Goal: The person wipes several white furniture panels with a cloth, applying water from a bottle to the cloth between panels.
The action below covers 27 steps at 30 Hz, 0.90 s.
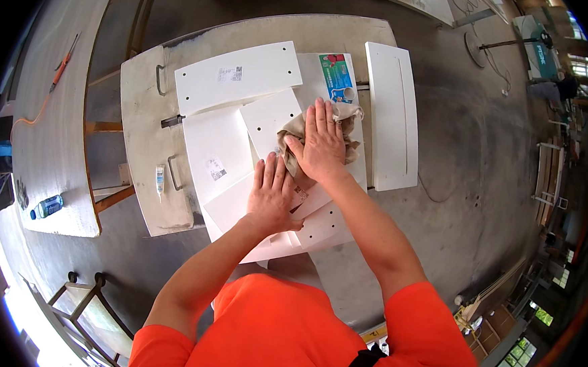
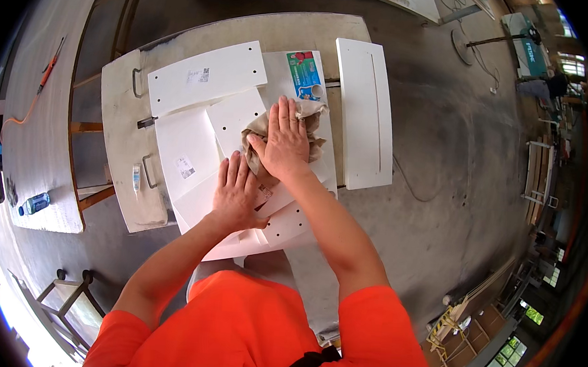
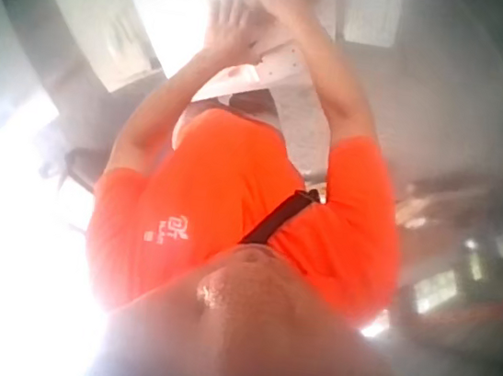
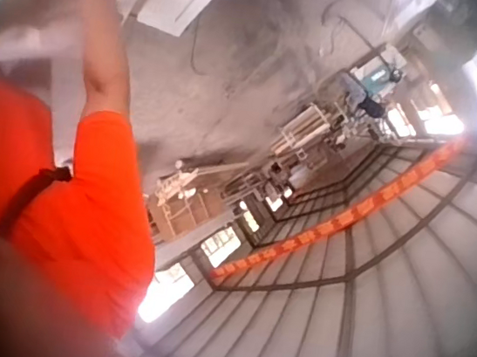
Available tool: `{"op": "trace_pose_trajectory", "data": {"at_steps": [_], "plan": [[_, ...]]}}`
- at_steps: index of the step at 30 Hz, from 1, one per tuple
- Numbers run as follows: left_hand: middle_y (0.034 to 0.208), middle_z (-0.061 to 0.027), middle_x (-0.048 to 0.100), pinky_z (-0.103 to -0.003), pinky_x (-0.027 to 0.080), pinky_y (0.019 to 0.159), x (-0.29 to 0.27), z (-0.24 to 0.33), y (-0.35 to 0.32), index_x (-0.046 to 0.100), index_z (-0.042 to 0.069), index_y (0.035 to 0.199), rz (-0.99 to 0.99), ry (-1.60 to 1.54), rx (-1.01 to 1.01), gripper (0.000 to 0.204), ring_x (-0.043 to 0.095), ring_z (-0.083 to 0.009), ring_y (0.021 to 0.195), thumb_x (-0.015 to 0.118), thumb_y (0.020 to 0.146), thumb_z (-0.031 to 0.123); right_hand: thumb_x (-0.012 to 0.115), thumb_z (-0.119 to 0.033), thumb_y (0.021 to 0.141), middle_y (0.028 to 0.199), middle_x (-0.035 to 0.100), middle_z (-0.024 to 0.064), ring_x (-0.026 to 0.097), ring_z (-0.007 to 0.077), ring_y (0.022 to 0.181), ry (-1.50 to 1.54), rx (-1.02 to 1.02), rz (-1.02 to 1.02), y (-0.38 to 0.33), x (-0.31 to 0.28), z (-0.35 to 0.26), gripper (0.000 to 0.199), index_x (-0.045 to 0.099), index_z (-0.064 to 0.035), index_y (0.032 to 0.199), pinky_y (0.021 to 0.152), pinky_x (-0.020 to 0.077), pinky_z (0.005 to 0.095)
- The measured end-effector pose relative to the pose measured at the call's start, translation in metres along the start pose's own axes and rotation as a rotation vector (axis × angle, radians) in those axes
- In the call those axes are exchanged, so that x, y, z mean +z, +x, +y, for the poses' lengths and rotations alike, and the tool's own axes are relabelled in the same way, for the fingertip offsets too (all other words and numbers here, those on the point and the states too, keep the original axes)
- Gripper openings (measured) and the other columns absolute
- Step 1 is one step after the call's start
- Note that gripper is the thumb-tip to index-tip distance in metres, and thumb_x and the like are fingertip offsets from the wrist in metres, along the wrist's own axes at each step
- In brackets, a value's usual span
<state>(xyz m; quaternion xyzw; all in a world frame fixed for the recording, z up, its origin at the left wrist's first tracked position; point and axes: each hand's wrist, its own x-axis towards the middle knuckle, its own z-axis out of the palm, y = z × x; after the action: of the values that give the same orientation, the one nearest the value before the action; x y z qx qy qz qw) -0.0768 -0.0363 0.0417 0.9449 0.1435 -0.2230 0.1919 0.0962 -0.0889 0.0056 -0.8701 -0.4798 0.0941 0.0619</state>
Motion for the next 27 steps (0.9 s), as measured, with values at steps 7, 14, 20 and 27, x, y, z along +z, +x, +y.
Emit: {"op": "trace_pose_trajectory", "data": {"at_steps": [7,14,20,27], "plan": [[0.166,-0.028,0.021,-0.059,0.01,0.127,0.01,-0.011,-0.002,0.034,-0.007,0.154,0.144,-0.051,0.094,0.125,0.015,-0.0455,0.156,0.08,0.063,0.064,0.057,-0.045,0.099,0.169,0.019,0.024,0.018,0.0386,0.157,0.027,-0.114,-0.054,-0.082,-0.009,0.032,0.084,0.027,0.0068,0.158,0.125,0.0223,0.0495],[0.168,-0.0257,0.019,-0.057,0.009,0.127,0.007,-0.009,-0.002,0.031,-0.003,0.158,0.073,-0.008,0.073,0.123,0.014,-0.0439,0.156,0.075,0.067,0.067,0.061,-0.037,0.096,0.167,0.029,0.0188,0.025,0.0356,0.156,0.074,-0.315,-0.105,-0.087,-0.011,0.043,0.075,0.038,0.0047,0.154,0.123,0.0273,0.0493],[0.168,-0.0255,0.019,-0.058,0.01,0.127,0.005,-0.006,0.002,0.032,-0.003,0.157,0.112,0.009,0.082,0.122,0.015,-0.0438,0.156,0.076,0.066,0.066,0.061,-0.029,0.094,0.164,0.037,0.0162,0.032,0.0329,0.153,0.085,-0.394,-0.052,-0.045,-0.014,0.028,0.067,0.045,0.0007,0.152,0.122,0.0307,0.0477],[0.168,-0.0234,0.02,-0.057,0.012,0.127,0.007,-0.011,-0.005,0.031,-0.003,0.158,0.089,0.005,0.132,0.126,0.018,-0.0431,0.155,0.078,0.065,0.068,0.058,-0.022,0.095,0.159,0.044,0.0146,0.038,0.0312,0.15,0.077,-0.423,-0.073,-0.098,-0.019,0.055,0.056,0.053,0.0013,0.145,0.119,0.0354,0.0463]]}}
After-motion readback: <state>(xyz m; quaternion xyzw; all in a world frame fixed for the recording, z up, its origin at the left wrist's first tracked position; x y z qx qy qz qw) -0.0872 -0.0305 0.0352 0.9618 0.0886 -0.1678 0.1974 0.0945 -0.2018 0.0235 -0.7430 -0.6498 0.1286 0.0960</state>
